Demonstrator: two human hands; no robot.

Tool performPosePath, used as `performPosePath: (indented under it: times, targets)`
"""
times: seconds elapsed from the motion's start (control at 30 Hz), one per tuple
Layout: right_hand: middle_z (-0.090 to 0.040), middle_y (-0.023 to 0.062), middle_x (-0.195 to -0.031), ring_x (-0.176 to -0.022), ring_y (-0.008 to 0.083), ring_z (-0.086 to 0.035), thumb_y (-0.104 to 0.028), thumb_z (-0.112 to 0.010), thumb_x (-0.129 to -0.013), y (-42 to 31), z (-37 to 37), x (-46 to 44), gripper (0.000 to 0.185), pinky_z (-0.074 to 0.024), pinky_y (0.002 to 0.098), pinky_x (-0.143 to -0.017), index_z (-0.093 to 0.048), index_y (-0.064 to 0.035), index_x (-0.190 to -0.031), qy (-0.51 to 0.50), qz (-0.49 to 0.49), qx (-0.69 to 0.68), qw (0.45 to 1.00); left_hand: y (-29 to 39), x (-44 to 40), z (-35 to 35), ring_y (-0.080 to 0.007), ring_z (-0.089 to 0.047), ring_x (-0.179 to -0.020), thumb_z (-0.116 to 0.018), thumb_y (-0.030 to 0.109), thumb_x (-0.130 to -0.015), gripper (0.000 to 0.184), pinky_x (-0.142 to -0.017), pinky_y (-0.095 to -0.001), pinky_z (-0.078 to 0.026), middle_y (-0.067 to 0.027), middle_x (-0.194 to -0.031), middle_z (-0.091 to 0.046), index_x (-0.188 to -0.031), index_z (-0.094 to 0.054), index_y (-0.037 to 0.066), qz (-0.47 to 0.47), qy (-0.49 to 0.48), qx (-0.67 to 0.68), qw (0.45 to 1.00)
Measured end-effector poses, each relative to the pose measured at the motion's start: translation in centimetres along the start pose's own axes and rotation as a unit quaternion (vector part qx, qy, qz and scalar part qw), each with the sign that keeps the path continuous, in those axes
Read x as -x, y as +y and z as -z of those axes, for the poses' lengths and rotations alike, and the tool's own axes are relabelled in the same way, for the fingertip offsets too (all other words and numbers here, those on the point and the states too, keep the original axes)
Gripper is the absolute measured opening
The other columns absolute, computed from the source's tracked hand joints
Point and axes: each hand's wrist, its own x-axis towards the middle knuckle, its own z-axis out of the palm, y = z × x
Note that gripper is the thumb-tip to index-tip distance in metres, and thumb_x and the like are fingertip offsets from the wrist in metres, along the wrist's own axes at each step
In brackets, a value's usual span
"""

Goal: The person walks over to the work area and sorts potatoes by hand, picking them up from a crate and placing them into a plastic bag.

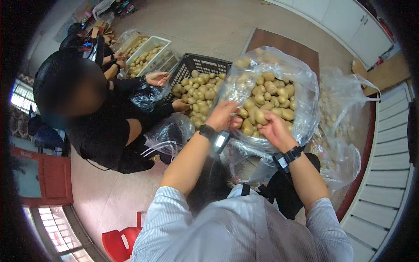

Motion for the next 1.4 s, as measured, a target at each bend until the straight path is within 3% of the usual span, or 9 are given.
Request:
performPosePath:
  times: [0.2,0.43,0.5,0.6,0.77,0.8,0.83,0.93,1.4]
  targets:
    - [-0.06,0.0073,-0.096,-0.076,0.0191,-0.06,-0.015,-0.05,-0.092,0.0,-3.9,0.5,0.027,-0.05,0.0301,-0.064,-0.053,-0.0035,-0.116,-0.066,-0.021,-0.047,0.997,0.7,1.5,-1.8,-0.0232,-0.065,-0.072,-0.054,0.039,-0.094,0.041,-0.055,-0.0313,-0.05,-0.0077,-0.108,-0.059,-0.124,-0.046,0.012,0.042,-0.116,-0.053,0.991]
    - [-0.061,0.006,-0.085,-0.064,0.0136,-0.059,-0.027,-0.056,-0.094,-0.5,-4.9,0.7,0.024,-0.0486,0.0245,-0.057,-0.057,-0.0037,-0.098,-0.034,-0.05,0.191,0.98,0.5,1.2,-2.2,-0.0197,-0.065,-0.067,-0.051,0.036,-0.096,0.037,-0.051,-0.0273,-0.05,-0.0102,-0.1,-0.065,-0.116,-0.052,0.005,0.076,-0.168,-0.058,0.981]
    - [-0.061,0.0041,-0.086,-0.063,0.0104,-0.057,-0.031,-0.055,-0.095,-1.2,-5.1,0.4,0.028,-0.0467,0.0223,-0.057,-0.058,-0.0037,-0.097,-0.005,-0.009,0.44,0.898,0.4,1.2,-2.0,-0.0202,-0.066,-0.067,-0.052,0.034,-0.096,0.035,-0.051,-0.0279,-0.051,-0.0101,-0.1,-0.065,-0.116,-0.053,0.005,0.072,-0.151,-0.049,0.985]
    - [-0.063,0.0031,-0.091,-0.067,0.0075,-0.057,-0.029,-0.056,-0.095,-1.1,-4.5,-0.2,0.025,-0.0452,0.02,-0.059,-0.059,-0.0043,-0.098,0.058,0.097,0.572,0.812,-0.1,0.5,-0.9,-0.0208,-0.066,-0.067,-0.053,0.032,-0.096,0.034,-0.05,-0.0273,-0.052,-0.0102,-0.099,-0.064,-0.116,-0.053,0.005,0.046,-0.159,-0.032,0.986]
    - [-0.064,0.0058,-0.093,-0.085,0.0084,-0.061,-0.012,-0.062,-0.091,-8.8,-12.4,6.3,0.029,-0.05,0.0236,-0.074,-0.057,-0.0014,-0.118,-0.109,0.266,0.282,0.915,0.4,0.0,-0.5,-0.0246,-0.065,-0.068,-0.053,0.025,-0.095,0.025,-0.049,-0.0307,-0.052,-0.0105,-0.099,-0.059,-0.111,-0.05,0.006,0.027,-0.069,0.049,0.996]
    - [-0.063,0.0065,-0.099,-0.088,0.0104,-0.061,-0.006,-0.062,-0.09,-11.1,-14.5,8.4,0.042,-0.051,0.0239,-0.079,-0.047,-0.002,-0.129,-0.175,0.289,0.278,0.899,0.4,-0.2,-0.4,-0.0246,-0.065,-0.068,-0.053,0.025,-0.095,0.025,-0.049,-0.0307,-0.052,-0.0105,-0.099,-0.059,-0.111,-0.05,0.006,0.031,-0.071,0.048,0.996]
    - [-0.064,0.0114,-0.097,-0.074,0.0099,-0.058,-0.001,-0.057,-0.085,-12.4,-17.1,11.0,0.049,-0.0479,0.0208,-0.066,-0.045,0.0028,-0.132,-0.195,0.36,0.243,0.879,0.4,-0.5,-0.1,-0.0248,-0.064,-0.069,-0.053,0.025,-0.094,0.026,-0.049,-0.0311,-0.053,-0.0104,-0.098,-0.058,-0.111,-0.048,0.006,0.028,-0.046,0.049,0.997]
    - [-0.064,0.0112,-0.096,-0.071,0.0104,-0.058,-0.003,-0.057,-0.085,-14.9,-20.7,15.8,0.047,-0.0475,0.0209,-0.064,-0.045,0.0029,-0.13,-0.319,0.428,0.184,0.826,-0.1,-1.3,0.9,-0.0252,-0.063,-0.071,-0.054,0.025,-0.094,0.027,-0.051,-0.0319,-0.053,-0.0103,-0.098,-0.057,-0.113,-0.046,0.007,0.022,0.003,0.047,0.999]
    - [-0.062,0.0103,-0.09,-0.059,0.0127,-0.057,-0.009,-0.056,-0.088,-15.6,-23.1,19.1,0.039,-0.0455,0.021,-0.052,-0.043,0.0031,-0.123,-0.429,0.425,0.112,0.789,-0.4,-1.8,2.1,-0.0293,-0.061,-0.074,-0.052,0.023,-0.095,0.027,-0.054,-0.0368,-0.053,-0.015,-0.101,-0.056,-0.113,-0.046,0.004,-0.009,-0.023,0.157,0.987]
